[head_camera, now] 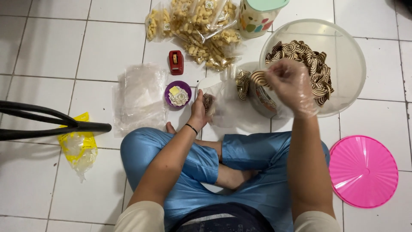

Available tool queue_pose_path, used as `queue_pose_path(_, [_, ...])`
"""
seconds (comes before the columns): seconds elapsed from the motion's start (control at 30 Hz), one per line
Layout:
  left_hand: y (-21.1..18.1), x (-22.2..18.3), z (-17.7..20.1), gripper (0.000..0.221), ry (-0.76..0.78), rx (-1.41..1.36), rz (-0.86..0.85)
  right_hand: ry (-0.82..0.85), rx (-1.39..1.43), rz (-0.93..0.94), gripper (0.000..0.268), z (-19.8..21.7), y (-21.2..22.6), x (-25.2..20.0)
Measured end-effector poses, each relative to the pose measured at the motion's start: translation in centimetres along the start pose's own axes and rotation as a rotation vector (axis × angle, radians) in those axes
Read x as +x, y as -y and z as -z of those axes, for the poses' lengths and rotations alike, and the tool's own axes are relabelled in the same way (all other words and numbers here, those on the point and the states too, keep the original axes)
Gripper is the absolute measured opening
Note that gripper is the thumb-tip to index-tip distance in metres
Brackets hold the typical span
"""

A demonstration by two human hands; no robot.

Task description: Manually packing swirl cookies into small plastic bags and weighing them on a digital scale for portion control.

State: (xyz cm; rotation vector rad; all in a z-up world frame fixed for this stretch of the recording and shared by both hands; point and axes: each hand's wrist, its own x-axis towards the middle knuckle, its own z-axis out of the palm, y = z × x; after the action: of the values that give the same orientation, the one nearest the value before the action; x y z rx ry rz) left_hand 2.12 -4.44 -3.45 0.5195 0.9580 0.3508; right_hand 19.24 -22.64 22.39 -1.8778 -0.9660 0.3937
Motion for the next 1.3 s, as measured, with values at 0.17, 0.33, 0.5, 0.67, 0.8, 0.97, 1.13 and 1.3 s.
queue_pose_path(0.17, [0.0, 0.1, -0.3, 0.058, -0.057, 0.044, -0.036, 0.065, -0.03, -0.054, 0.009, -3.9, 2.8, -1.7])
queue_pose_path(0.33, [-0.2, -0.3, -0.6, 0.058, -0.128, 0.01, -0.069, 0.244, -0.071, -0.116, 0.014, -4.8, 5.8, -2.7])
queue_pose_path(0.5, [-0.7, 1.2, -0.1, 0.071, -0.188, -0.22, -0.125, -0.126, 0.092, 0.083, 0.018, -6.4, 2.4, -3.4])
queue_pose_path(0.67, [-1.9, 1.2, 0.5, 0.062, -0.148, -0.391, -0.125, -0.137, 0.48, -0.091, 0.084, -10.8, -2.5, -6.0])
queue_pose_path(0.8, [-1.2, 2.8, 1.6, 0.063, -0.126, -0.454, -0.166, 0.029, 0.605, -0.266, 0.101, -15.7, -4.8, -7.3])
queue_pose_path(0.97, [-2.2, 1.8, 1.1, 0.07, -0.127, -0.334, -0.202, -0.134, 0.648, -0.301, 0.021, -18.6, -10.8, -2.9])
queue_pose_path(1.13, [-2.1, 2.4, 1.9, 0.069, -0.194, -0.16, -0.193, -0.148, 0.673, -0.435, 0.016, -17.7, -12.4, 0.6])
queue_pose_path(1.3, [-0.9, 3.8, 3.6, 0.04, -0.341, 0.19, -0.275, -0.046, 0.639, -0.577, 0.018, -19.1, -15.0, 2.6])
